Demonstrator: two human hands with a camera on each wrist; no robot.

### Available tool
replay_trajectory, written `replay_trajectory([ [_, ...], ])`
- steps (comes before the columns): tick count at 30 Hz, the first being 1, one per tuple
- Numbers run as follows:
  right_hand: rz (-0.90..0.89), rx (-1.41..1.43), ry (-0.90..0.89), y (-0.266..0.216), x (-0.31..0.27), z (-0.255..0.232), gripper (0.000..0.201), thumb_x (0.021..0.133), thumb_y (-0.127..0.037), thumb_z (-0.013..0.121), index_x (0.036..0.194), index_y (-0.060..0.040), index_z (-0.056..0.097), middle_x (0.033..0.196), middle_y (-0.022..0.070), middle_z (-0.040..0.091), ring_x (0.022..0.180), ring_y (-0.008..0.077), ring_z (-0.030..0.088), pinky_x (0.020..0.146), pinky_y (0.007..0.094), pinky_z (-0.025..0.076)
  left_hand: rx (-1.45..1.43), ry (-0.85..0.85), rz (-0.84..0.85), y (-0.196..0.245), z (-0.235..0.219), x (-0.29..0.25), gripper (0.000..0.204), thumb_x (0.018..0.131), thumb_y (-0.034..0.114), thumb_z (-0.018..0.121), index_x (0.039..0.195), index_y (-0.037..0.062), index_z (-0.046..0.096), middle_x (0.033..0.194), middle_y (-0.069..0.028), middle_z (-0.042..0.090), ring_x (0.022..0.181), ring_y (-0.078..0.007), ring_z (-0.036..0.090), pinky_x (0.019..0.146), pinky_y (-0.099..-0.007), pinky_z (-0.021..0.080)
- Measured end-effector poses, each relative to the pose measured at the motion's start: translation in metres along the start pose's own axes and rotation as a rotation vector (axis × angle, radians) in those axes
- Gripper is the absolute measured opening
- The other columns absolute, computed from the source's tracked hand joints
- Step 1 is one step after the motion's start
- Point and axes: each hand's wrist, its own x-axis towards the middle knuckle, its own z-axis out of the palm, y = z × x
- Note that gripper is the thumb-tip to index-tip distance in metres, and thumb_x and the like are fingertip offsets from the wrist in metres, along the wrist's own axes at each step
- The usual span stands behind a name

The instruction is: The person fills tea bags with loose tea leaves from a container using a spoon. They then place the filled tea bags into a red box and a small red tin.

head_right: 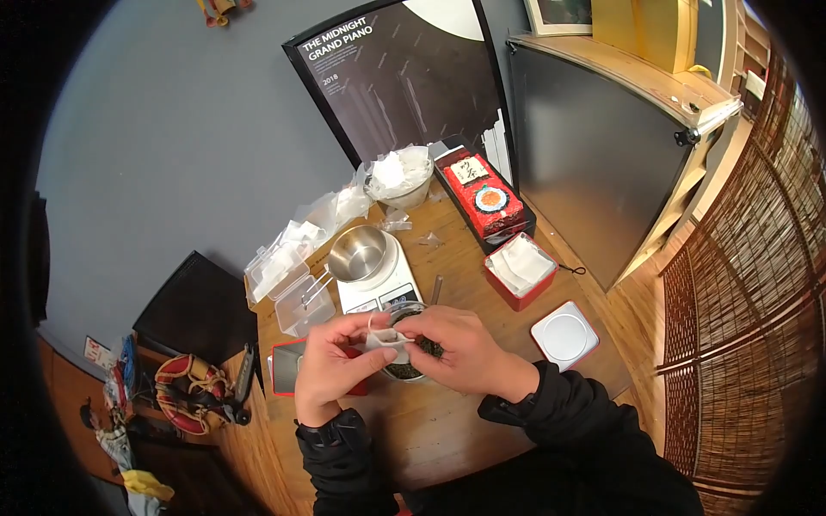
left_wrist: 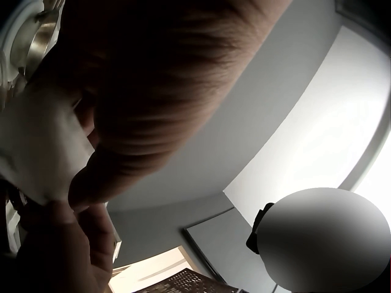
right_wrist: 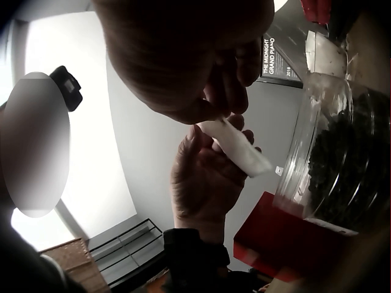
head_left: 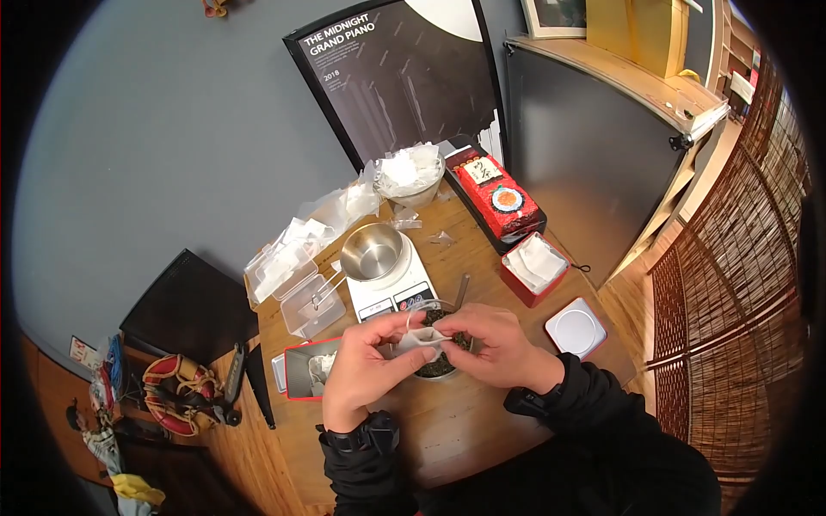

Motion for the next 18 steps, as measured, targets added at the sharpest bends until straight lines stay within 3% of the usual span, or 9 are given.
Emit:
replay_trajectory([
  [6,-0.012,-0.030,0.016,0.005,-0.001,-0.002,0.027,0.078,0.001,0.073,0.104,-0.0026,0.066,0.083,0.0092,0.068,0.072,0.0247,0.067,0.065,0.0342,0.052,0.111,0.006,-0.008,0.010,-0.002,0.001,0.013,0.086,0.002,0.074,0.099,-0.0021,0.074,0.091,-0.0059,0.072,0.083,-0.0090,0.061,0.075,-0.0255,0.049],
  [14,0.064,-0.024,0.048,0.002,-0.001,0.000,0.026,0.079,0.000,0.074,0.104,-0.0021,0.066,0.091,0.0116,0.069,0.081,0.0271,0.068,0.070,0.0342,0.053,0.147,0.105,0.041,0.005,-0.003,0.003,0.014,0.086,0.003,0.075,0.098,-0.0035,0.074,0.085,-0.0056,0.071,0.078,-0.0090,0.060,0.070,-0.0246,0.049],
  [16,-0.048,-0.078,0.084,0.009,-0.004,0.004,0.022,0.081,-0.002,0.074,0.101,-0.0020,0.067,0.094,0.0111,0.069,0.084,0.0278,0.067,0.074,0.0353,0.052,0.141,0.121,0.055,0.004,-0.004,0.003,0.013,0.086,0.003,0.075,0.098,-0.0034,0.074,0.084,-0.0055,0.071,0.077,-0.0091,0.060,0.070,-0.0245,0.049],
  [18,-0.033,-0.062,0.080,0.009,-0.004,0.004,0.021,0.081,-0.003,0.074,0.100,-0.0020,0.067,0.093,0.0106,0.069,0.083,0.0278,0.066,0.074,0.0358,0.052,0.136,0.120,0.071,0.005,-0.002,0.003,0.013,0.086,0.003,0.075,0.097,-0.0031,0.075,0.083,-0.0054,0.071,0.076,-0.0087,0.060,0.069,-0.0243,0.048],
])
